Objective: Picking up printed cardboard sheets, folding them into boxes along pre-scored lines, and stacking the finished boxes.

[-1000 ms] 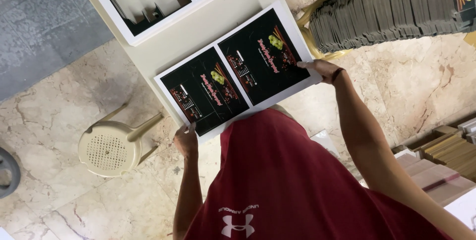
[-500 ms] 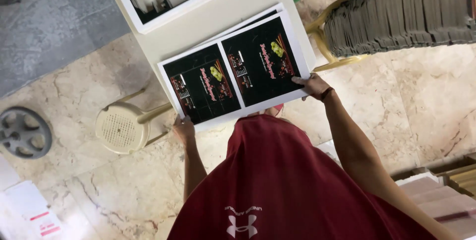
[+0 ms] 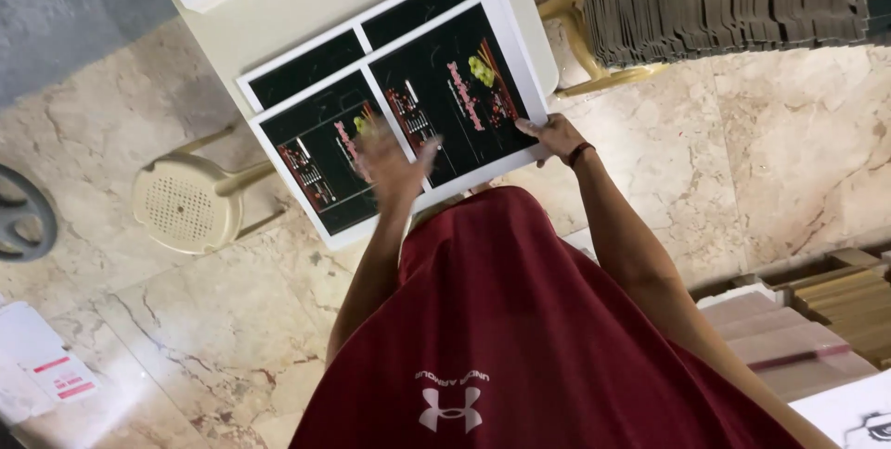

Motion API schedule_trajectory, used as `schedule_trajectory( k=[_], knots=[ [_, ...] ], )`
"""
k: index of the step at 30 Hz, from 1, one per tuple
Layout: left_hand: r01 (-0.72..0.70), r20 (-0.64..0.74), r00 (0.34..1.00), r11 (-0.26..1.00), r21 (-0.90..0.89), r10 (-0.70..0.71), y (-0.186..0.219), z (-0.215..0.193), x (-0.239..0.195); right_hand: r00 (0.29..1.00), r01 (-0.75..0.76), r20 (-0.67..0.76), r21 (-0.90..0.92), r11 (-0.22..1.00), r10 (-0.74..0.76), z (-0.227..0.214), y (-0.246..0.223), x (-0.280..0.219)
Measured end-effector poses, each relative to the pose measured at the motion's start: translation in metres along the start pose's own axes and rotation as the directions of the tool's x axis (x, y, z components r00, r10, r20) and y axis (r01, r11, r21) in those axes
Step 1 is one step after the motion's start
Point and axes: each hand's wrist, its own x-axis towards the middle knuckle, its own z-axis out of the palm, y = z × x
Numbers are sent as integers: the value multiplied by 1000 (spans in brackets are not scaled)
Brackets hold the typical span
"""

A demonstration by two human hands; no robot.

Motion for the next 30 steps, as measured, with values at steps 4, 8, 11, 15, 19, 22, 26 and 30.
schedule_trajectory(
  k=[4, 8, 11, 15, 19, 22, 26, 30],
  knots=[
    [177, 821, 571, 977, -117, -5, 128, -1, 50, 999, 19, -31, -204, 979, -26, 6, 4, 1],
    [302, 899, 425, 953, -32, -105, 151, 41, 49, 990, 105, -34, -471, 876, -137, 19, -14, -11],
    [395, 917, 308, 911, 117, -252, 163, 48, 63, 997, -66, -67, -441, 895, 41, 41, -59, -28],
    [324, 909, 404, 945, -35, -105, 148, 49, 52, 987, -159, -92, -458, 874, 132, 16, -44, -3],
    [235, 913, 396, 972, 2, -97, 147, 55, 50, 971, -214, -217, -593, 776, 102, 34, -56, -1],
    [232, 915, 382, 972, 40, -129, 153, 55, 45, 966, -182, -260, -650, 738, 9, 53, -26, 11],
    [208, 904, 399, 976, 72, -152, 155, 51, 53, 963, -177, -268, -719, 672, -34, 56, -48, -2],
    [159, 930, 351, 986, 56, -110, 148, 25, 69, 989, -129, -138, -610, 782, 55, 31, -88, -4]
  ],
)
